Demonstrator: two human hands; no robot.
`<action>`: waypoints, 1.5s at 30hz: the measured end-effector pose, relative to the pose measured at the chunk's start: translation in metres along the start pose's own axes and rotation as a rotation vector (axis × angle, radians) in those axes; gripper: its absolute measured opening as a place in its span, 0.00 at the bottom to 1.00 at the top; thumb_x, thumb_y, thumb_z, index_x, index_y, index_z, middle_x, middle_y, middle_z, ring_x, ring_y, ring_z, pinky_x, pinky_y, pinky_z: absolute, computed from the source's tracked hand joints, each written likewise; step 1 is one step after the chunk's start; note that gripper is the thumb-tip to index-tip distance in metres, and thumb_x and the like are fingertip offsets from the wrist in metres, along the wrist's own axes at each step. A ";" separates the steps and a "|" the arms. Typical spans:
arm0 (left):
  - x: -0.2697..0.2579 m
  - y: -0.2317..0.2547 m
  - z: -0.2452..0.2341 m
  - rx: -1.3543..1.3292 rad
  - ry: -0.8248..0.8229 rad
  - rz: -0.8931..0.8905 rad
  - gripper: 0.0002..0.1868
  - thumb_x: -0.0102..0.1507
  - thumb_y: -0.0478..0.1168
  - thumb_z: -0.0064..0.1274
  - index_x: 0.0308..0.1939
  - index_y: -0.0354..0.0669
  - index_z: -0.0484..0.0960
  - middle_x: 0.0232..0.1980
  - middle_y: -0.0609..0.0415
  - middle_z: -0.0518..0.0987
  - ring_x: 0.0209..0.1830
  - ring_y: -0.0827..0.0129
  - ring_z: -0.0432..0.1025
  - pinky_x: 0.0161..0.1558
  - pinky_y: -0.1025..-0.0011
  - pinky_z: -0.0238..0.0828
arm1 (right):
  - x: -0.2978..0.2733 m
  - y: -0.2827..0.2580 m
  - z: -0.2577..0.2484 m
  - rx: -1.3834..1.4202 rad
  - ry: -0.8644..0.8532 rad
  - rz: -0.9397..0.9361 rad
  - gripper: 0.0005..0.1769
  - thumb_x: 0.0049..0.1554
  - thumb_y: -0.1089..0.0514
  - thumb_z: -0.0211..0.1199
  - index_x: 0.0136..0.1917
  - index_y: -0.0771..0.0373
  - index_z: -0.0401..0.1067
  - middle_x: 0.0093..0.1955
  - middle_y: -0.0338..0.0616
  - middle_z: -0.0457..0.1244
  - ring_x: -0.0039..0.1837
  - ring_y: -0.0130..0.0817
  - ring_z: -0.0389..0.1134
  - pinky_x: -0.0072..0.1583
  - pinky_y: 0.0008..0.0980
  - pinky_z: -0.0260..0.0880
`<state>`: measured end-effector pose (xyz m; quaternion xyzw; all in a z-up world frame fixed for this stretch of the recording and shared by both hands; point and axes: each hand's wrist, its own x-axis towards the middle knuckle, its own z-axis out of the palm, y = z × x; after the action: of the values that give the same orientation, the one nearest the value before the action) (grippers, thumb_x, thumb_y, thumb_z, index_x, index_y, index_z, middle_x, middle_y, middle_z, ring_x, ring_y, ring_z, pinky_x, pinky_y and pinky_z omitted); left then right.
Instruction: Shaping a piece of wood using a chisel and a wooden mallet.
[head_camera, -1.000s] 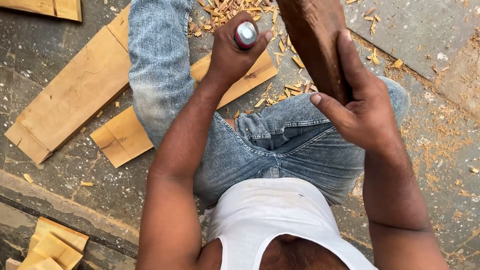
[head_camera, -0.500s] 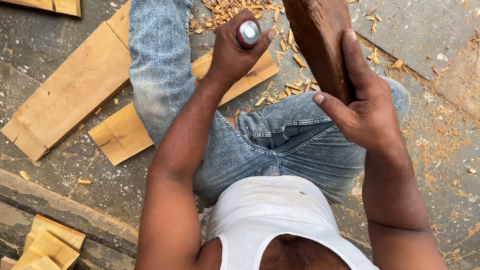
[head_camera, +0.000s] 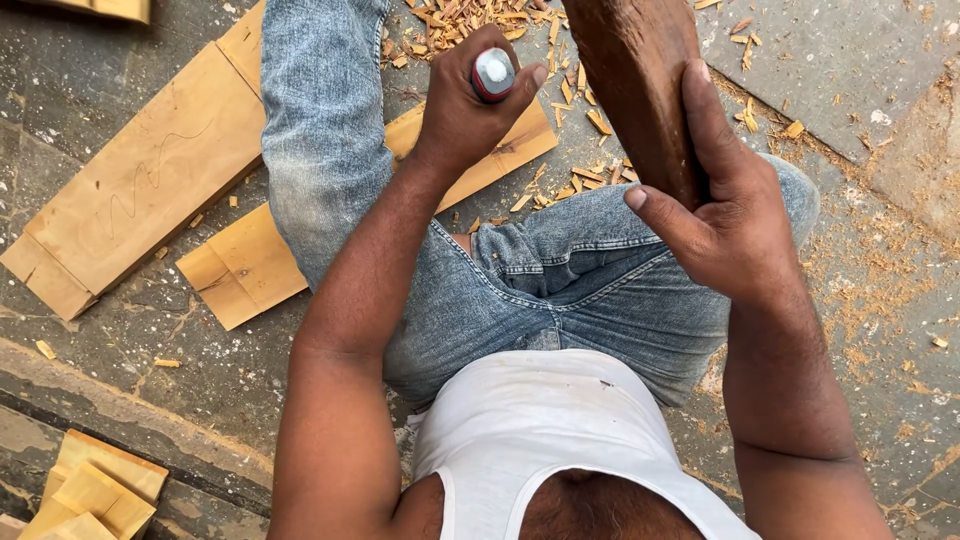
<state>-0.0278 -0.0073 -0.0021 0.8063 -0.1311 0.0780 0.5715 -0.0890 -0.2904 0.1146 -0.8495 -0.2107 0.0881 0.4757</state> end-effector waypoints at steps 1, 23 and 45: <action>0.000 -0.001 -0.001 0.000 0.000 0.000 0.17 0.70 0.45 0.64 0.34 0.45 0.72 0.26 0.62 0.73 0.29 0.82 0.74 0.29 0.76 0.70 | 0.000 0.000 0.000 0.000 0.000 0.000 0.51 0.64 0.60 0.71 0.87 0.50 0.40 0.69 0.62 0.66 0.68 0.44 0.73 0.69 0.42 0.76; 0.006 -0.007 -0.006 0.028 0.027 -0.024 0.17 0.67 0.37 0.66 0.33 0.44 0.71 0.28 0.61 0.73 0.29 0.80 0.71 0.31 0.73 0.70 | 0.043 -0.064 -0.036 -0.119 -0.003 -0.234 0.51 0.61 0.65 0.75 0.86 0.57 0.45 0.68 0.62 0.65 0.66 0.45 0.72 0.63 0.35 0.72; -0.003 0.001 -0.021 0.017 0.048 0.032 0.14 0.66 0.36 0.65 0.36 0.42 0.72 0.29 0.58 0.78 0.31 0.78 0.77 0.33 0.73 0.74 | 0.053 -0.076 -0.018 -0.134 -0.036 -0.346 0.50 0.62 0.66 0.76 0.84 0.58 0.45 0.67 0.61 0.65 0.66 0.47 0.72 0.63 0.36 0.72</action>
<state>-0.0301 0.0126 0.0051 0.8068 -0.1295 0.1075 0.5664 -0.0559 -0.2463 0.1913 -0.8285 -0.3677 0.0061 0.4224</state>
